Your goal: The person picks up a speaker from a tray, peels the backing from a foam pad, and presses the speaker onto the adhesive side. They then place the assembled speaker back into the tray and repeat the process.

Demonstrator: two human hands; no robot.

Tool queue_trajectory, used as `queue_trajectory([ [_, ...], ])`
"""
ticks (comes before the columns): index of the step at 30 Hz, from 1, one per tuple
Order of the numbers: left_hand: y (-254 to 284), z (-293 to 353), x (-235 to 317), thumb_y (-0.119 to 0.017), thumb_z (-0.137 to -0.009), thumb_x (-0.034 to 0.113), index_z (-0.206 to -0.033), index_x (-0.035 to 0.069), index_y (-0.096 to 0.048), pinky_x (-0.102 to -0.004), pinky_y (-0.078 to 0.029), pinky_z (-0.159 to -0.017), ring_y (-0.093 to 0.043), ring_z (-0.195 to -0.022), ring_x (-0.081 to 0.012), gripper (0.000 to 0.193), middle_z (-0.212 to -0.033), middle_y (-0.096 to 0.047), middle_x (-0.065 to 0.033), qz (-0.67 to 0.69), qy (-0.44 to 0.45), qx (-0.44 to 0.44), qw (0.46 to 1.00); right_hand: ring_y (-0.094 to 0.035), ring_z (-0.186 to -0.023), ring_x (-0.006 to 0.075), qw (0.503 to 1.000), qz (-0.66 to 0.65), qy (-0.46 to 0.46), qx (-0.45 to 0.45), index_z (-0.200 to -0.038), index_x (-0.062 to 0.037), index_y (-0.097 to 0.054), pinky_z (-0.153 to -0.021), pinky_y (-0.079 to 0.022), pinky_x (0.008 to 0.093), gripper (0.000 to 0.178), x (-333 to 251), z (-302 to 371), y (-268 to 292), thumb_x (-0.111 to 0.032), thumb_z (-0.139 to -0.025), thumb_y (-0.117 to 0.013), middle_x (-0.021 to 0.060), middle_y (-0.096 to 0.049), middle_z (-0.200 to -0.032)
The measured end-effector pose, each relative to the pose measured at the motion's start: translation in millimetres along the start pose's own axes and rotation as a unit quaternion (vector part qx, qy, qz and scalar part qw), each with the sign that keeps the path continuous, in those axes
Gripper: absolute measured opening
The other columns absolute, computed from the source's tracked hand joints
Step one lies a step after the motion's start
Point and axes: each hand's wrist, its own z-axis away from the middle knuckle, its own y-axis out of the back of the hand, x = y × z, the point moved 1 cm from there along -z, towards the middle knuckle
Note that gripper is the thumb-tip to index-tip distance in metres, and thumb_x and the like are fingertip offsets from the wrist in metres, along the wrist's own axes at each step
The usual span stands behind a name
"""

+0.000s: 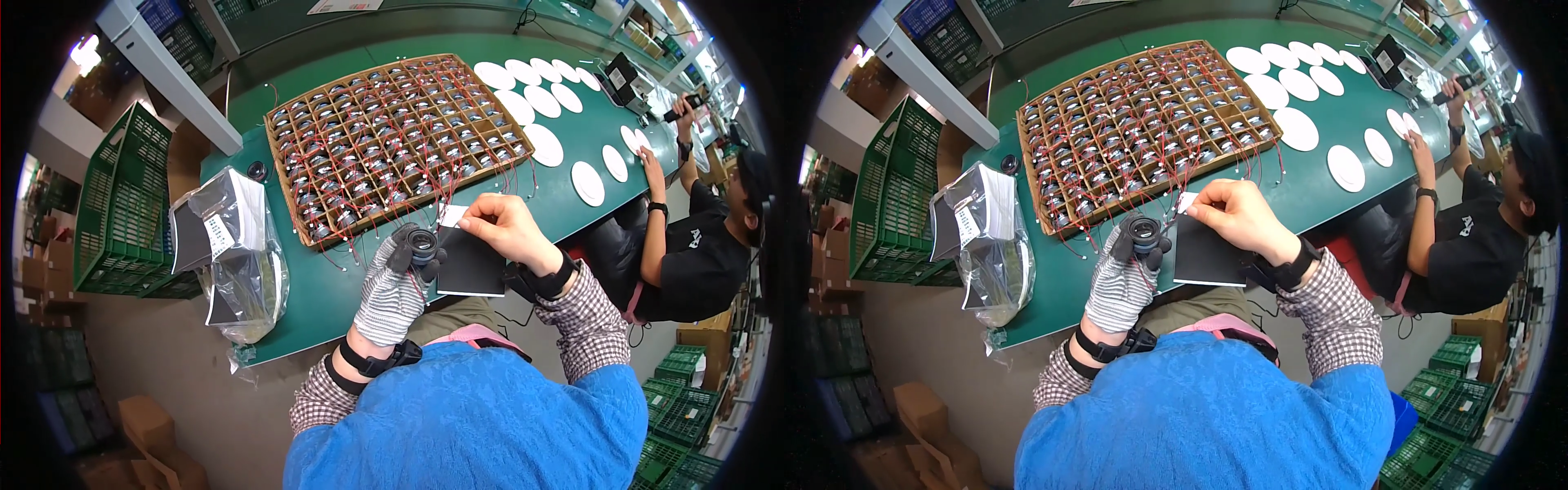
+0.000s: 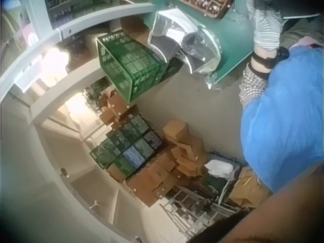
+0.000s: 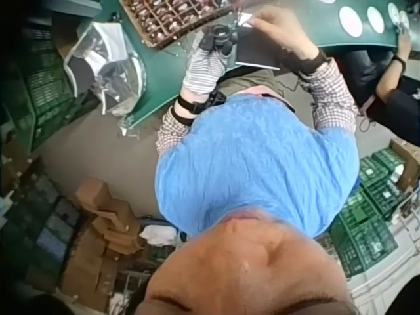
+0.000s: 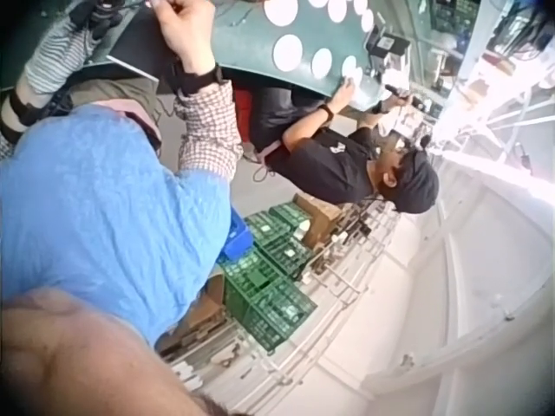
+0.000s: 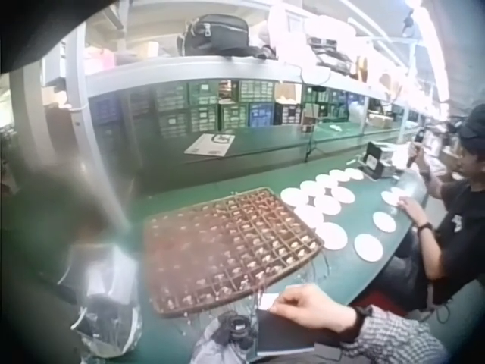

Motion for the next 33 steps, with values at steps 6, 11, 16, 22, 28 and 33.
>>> queue_trajectory([
  [6,-1.2,1.1,-1.6,-0.060,-0.084,0.024,-0.118,0.004,-0.045,-0.0239,-0.053,-0.067,-0.061,-0.087,-0.0246,0.042,-0.101,-0.057,-0.0105,0.030,0.015,-0.027,0.999,-0.047,-0.060,0.0053,0.999,-0.013,0.018,-0.023,-0.078,0.0017,-0.062,-0.053,-0.039,0.0222,0.013,-5.3,-16.3,-12.9,-0.011,-0.079,-0.064,-0.0002,-0.053,-0.067],
  [11,2.6,2.4,0.3,-0.059,-0.085,0.025,-0.120,0.003,-0.043,-0.0225,-0.054,-0.064,-0.062,-0.085,-0.0236,0.044,-0.100,-0.057,-0.0101,0.034,0.020,-0.020,0.999,-0.049,-0.063,0.0058,0.995,-0.070,0.024,-0.070,-0.079,0.0014,-0.062,-0.057,-0.040,0.0221,0.013,-15.2,-23.5,-26.1,-0.011,-0.080,-0.064,0.0000,-0.055,-0.068],
  [16,4.2,0.8,3.2,-0.058,-0.086,0.027,-0.121,0.002,-0.043,-0.0208,-0.054,-0.064,-0.062,-0.081,-0.0199,0.045,-0.098,-0.057,-0.0089,0.013,0.040,-0.035,0.998,-0.050,-0.065,0.0066,0.989,-0.081,0.046,-0.112,-0.079,0.0013,-0.063,-0.058,-0.041,0.0225,0.013,-20.6,-30.2,-31.6,-0.011,-0.080,-0.064,0.0004,-0.055,-0.069],
  [22,6.3,0.6,4.7,-0.058,-0.085,0.030,-0.121,0.002,-0.042,-0.0190,-0.053,-0.061,-0.062,-0.079,-0.0172,0.048,-0.094,-0.057,-0.0080,0.026,0.059,-0.036,0.997,-0.052,-0.067,0.0067,0.985,-0.047,0.079,-0.148,-0.079,0.0015,-0.063,-0.060,-0.042,0.0226,0.013,-29.8,-33.6,-32.1,-0.012,-0.080,-0.064,0.0008,-0.056,-0.070],
  [28,8.9,-0.2,5.0,-0.058,-0.085,0.030,-0.122,0.003,-0.041,-0.0183,-0.053,-0.058,-0.062,-0.079,-0.0178,0.049,-0.098,-0.057,-0.0090,0.038,0.072,-0.051,0.995,-0.053,-0.069,0.0075,0.984,-0.084,0.045,-0.152,-0.084,0.0019,-0.063,-0.063,-0.044,0.0230,0.014,-29.1,-34.5,-32.4,-0.012,-0.080,-0.064,0.0019,-0.058,-0.078],
  [33,9.3,-0.8,6.8,-0.056,-0.086,0.029,-0.123,0.004,-0.041,-0.0191,-0.053,-0.060,-0.061,-0.080,-0.0172,0.047,-0.103,-0.056,-0.0099,0.049,0.068,-0.076,0.994,-0.055,-0.079,0.0105,0.970,-0.189,0.022,-0.152,-0.090,0.0021,-0.062,-0.072,-0.044,0.0248,0.019,-20.9,-29.5,-25.9,-0.014,-0.079,-0.066,0.0033,-0.058,-0.084],
])
